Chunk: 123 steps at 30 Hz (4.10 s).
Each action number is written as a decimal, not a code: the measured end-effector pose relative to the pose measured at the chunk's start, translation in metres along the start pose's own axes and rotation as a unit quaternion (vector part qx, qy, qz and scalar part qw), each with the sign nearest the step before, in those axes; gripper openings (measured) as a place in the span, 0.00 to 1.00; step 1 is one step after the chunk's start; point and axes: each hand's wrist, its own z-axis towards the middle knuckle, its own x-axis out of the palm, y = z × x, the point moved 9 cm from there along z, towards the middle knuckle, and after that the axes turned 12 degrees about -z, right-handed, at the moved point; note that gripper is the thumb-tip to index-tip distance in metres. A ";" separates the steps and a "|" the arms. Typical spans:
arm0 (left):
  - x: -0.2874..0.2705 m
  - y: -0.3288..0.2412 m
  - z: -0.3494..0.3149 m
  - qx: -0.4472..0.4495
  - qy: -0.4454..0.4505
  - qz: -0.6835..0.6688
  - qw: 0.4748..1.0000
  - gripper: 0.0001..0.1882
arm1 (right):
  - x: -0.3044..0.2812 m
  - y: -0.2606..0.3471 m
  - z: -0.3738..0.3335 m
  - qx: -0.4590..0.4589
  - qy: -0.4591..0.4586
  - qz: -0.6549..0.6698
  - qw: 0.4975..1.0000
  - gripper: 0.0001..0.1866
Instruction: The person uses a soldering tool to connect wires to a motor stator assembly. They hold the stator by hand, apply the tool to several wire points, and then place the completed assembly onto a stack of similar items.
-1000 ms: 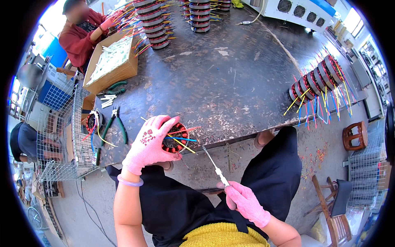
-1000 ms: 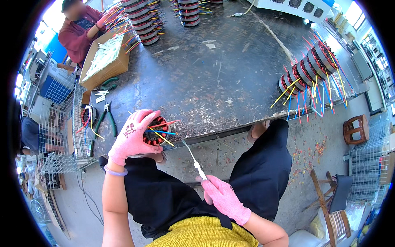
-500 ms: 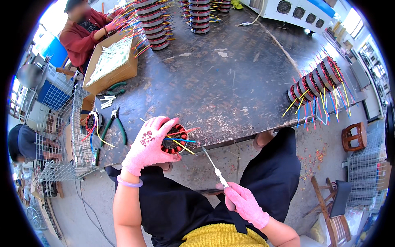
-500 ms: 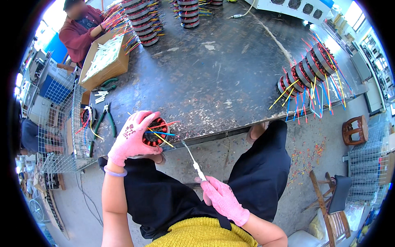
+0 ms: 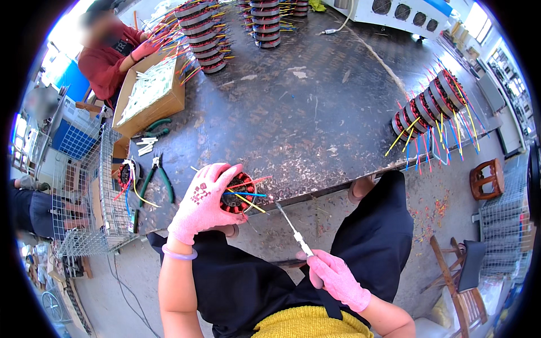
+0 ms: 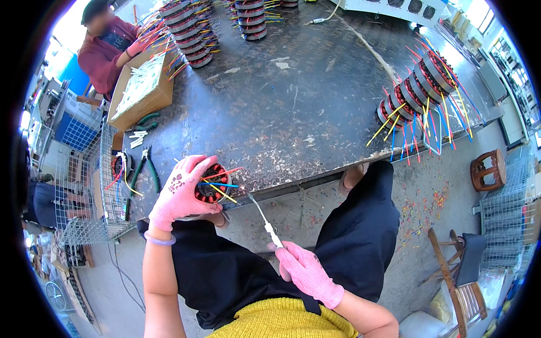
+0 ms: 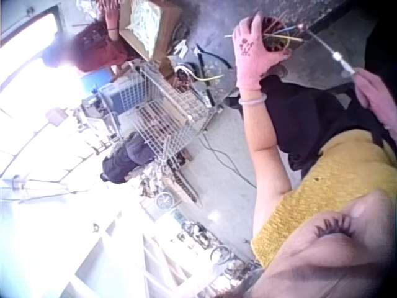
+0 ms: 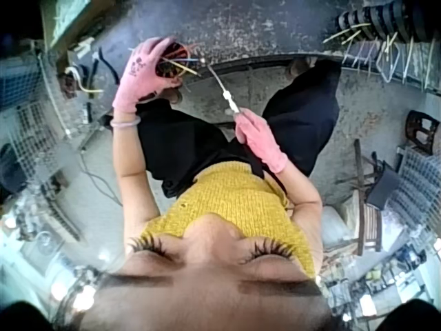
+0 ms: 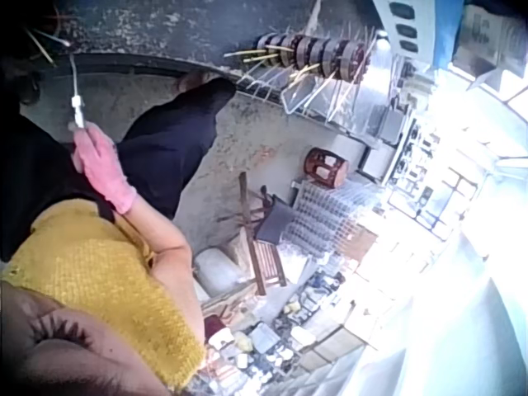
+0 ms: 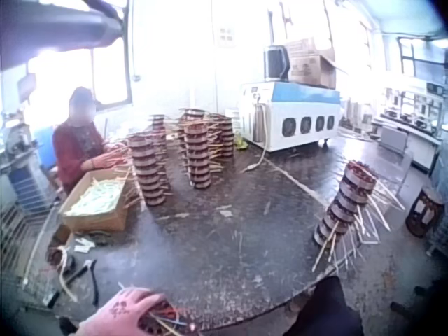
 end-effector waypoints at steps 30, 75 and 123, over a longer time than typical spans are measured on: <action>-0.002 -0.001 -0.001 0.007 -0.005 0.009 1.000 0.50 | 0.001 0.002 0.000 0.000 0.008 -0.017 1.000 0.20; 0.001 -0.008 0.001 0.035 0.018 0.010 0.999 0.51 | -0.009 0.001 -0.002 0.006 -0.012 0.050 0.999 0.20; 0.004 0.017 -0.011 0.089 -0.045 -0.013 0.995 0.54 | -0.042 0.034 -0.036 -0.209 -0.033 -0.402 0.891 0.08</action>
